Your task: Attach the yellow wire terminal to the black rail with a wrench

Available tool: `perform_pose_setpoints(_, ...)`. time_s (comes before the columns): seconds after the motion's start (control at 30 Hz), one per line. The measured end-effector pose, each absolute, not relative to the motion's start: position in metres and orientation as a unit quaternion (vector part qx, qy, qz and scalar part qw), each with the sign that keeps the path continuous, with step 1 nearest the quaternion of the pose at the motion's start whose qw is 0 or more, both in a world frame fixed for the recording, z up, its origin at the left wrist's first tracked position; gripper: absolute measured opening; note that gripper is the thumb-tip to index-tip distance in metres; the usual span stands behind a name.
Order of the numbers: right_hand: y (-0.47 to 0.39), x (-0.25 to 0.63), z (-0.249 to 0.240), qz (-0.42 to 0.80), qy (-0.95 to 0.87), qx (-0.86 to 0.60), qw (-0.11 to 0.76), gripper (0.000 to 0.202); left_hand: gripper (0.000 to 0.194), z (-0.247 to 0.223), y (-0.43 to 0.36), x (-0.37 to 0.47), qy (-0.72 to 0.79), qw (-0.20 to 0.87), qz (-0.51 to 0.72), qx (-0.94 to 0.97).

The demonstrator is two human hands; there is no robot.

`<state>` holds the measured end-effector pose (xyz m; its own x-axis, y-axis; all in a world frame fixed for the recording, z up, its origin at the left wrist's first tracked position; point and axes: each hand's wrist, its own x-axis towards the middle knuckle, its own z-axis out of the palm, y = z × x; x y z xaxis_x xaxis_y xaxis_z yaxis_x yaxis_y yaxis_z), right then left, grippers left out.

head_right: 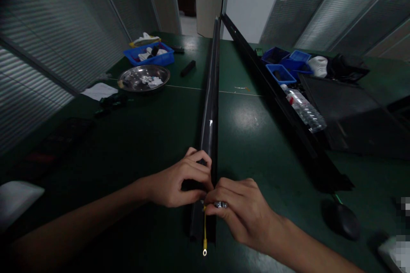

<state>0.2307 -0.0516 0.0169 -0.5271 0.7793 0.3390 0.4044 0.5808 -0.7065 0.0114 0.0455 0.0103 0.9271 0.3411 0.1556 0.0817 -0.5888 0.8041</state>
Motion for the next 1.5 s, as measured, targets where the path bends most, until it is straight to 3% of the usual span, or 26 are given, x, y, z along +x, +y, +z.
perform_pose_setpoints(0.8, -0.043, 0.235, 0.018, 0.372, -0.815, -0.318, 0.309, 0.028, 0.010, 0.010, 0.044, 0.012, 0.132, 0.446, 0.145, 0.873)
perform_pose_setpoints(1.03, -0.037, 0.234, 0.016, 0.418, -0.787, -0.304, 0.338, 0.032, 0.013, 0.010, 0.043, 0.011, 0.144, 0.442, 0.148, 0.873)
perform_pose_setpoints(1.2, -0.039, 0.233, 0.018, 0.412, -0.801, -0.298, 0.316, 0.031, 0.012, 0.012, 0.040, 0.012, 0.152, 0.430, 0.145, 0.878)
perform_pose_setpoints(1.5, -0.046, 0.230, 0.016, 0.388, -0.797, -0.299, 0.353, 0.033, 0.013, 0.012, 0.032, 0.015, 0.153, 0.395, 0.147, 0.894)
